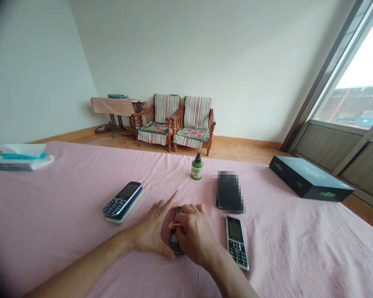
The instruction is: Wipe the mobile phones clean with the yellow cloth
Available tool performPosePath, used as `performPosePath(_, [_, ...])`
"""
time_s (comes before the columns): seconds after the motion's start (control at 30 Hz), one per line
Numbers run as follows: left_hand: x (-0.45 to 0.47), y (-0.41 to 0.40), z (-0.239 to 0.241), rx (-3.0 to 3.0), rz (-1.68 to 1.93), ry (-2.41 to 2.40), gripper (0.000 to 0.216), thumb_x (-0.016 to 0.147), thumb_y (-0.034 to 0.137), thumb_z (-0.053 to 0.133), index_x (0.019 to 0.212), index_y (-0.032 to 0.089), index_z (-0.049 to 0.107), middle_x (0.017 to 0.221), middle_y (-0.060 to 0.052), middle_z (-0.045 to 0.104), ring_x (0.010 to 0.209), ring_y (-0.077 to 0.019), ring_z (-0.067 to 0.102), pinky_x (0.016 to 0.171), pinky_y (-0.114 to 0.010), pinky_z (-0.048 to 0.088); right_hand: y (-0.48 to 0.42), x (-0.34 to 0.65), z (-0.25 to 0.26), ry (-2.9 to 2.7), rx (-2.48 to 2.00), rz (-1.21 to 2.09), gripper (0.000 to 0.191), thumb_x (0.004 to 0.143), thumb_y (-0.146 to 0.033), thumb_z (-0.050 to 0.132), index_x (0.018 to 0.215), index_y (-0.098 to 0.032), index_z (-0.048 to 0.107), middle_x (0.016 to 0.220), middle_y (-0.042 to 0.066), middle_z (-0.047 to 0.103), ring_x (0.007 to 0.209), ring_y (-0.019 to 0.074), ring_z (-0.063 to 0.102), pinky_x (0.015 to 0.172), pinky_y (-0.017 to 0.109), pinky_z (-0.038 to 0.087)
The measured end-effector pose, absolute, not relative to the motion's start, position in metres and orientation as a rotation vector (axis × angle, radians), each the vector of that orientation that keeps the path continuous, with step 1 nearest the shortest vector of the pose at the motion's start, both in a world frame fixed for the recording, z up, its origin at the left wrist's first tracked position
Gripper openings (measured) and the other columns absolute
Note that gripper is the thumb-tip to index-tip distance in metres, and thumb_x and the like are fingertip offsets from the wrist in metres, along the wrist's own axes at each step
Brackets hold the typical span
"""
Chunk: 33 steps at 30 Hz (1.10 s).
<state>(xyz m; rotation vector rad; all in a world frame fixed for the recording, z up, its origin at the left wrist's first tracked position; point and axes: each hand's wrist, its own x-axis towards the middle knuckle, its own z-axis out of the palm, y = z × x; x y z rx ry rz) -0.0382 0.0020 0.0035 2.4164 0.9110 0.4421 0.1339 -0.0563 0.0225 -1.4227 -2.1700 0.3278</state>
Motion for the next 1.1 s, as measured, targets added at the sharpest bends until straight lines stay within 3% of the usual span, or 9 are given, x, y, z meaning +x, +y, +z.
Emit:
performPosePath(0.17, [-0.038, 0.005, -0.001, 2.429, 0.462, 0.873, 0.149, 0.041, 0.051, 0.088, 0.149, 0.027, -0.012, 0.134, -0.012, 0.048, 0.117, -0.0377, 0.046, 0.099, -0.051, 0.033, -0.067, 0.133, 0.026, -2.196, -1.325, 0.464, 0.035, 0.071, 0.001, 0.047, 0.073, -0.026, 0.070, 0.077, -0.004, 0.062, 0.078, 0.0117, 0.053, 0.079, 0.030, 0.028])
performPosePath(0.27, [-0.038, 0.007, -0.004, 2.453, 0.467, 0.840, 0.146, 0.041, 0.050, 0.088, 0.150, 0.026, -0.007, 0.135, -0.012, 0.048, 0.116, -0.0373, 0.046, 0.100, -0.051, 0.033, -0.074, 0.131, 0.029, -2.223, -1.302, 0.524, 0.028, 0.071, 0.000, 0.048, 0.063, -0.022, 0.064, 0.074, -0.004, 0.060, 0.074, 0.0110, 0.052, 0.077, 0.029, 0.028])
performPosePath(0.4, [-0.039, 0.009, -0.003, 2.492, 0.449, 0.802, 0.130, 0.044, 0.052, 0.086, 0.149, 0.025, 0.015, 0.133, -0.011, 0.050, 0.116, -0.0363, 0.046, 0.101, -0.048, 0.034, -0.079, 0.129, 0.034, -2.243, -1.313, 0.549, 0.022, 0.069, -0.001, 0.049, 0.058, -0.018, 0.057, 0.074, -0.004, 0.061, 0.073, 0.0109, 0.052, 0.077, 0.029, 0.029])
performPosePath(0.53, [-0.041, 0.011, 0.000, 2.520, 0.417, 0.744, 0.114, 0.044, 0.054, 0.086, 0.142, 0.024, 0.035, 0.139, -0.010, 0.046, 0.123, -0.0373, 0.041, 0.105, -0.048, 0.031, -0.080, 0.130, 0.034, -2.230, -1.326, 0.577, 0.027, 0.074, -0.002, 0.049, 0.062, -0.020, 0.064, 0.073, -0.003, 0.063, 0.075, 0.0122, 0.054, 0.078, 0.029, 0.030])
performPosePath(0.77, [-0.044, 0.013, 0.000, 2.486, 0.469, 0.759, 0.099, 0.051, 0.055, 0.084, 0.136, 0.027, 0.041, 0.133, -0.008, 0.049, 0.120, -0.0336, 0.044, 0.104, -0.045, 0.032, -0.082, 0.142, 0.034, -2.202, -1.367, 0.682, 0.033, 0.072, -0.001, 0.050, 0.072, -0.025, 0.072, 0.076, -0.003, 0.064, 0.074, 0.0122, 0.056, 0.079, 0.030, 0.031])
performPosePath(0.93, [-0.039, 0.009, 0.003, 2.551, 0.413, 0.768, 0.114, 0.040, 0.057, 0.086, 0.138, 0.026, 0.037, 0.133, -0.009, 0.048, 0.117, -0.0365, 0.043, 0.102, -0.049, 0.030, -0.083, 0.144, 0.037, -2.220, -1.349, 0.720, 0.031, 0.074, -0.002, 0.050, 0.071, -0.024, 0.072, 0.075, -0.003, 0.065, 0.075, 0.0127, 0.056, 0.078, 0.030, 0.031])
performPosePath(1.1, [-0.035, 0.003, 0.004, 2.578, 0.457, 0.800, 0.104, 0.044, 0.058, 0.083, 0.133, 0.026, 0.040, 0.128, -0.009, 0.050, 0.112, -0.0349, 0.045, 0.098, -0.046, 0.033, -0.083, 0.141, 0.037, -2.210, -1.348, 0.715, 0.031, 0.076, -0.003, 0.048, 0.072, -0.023, 0.071, 0.077, -0.002, 0.065, 0.074, 0.0127, 0.056, 0.078, 0.030, 0.032])
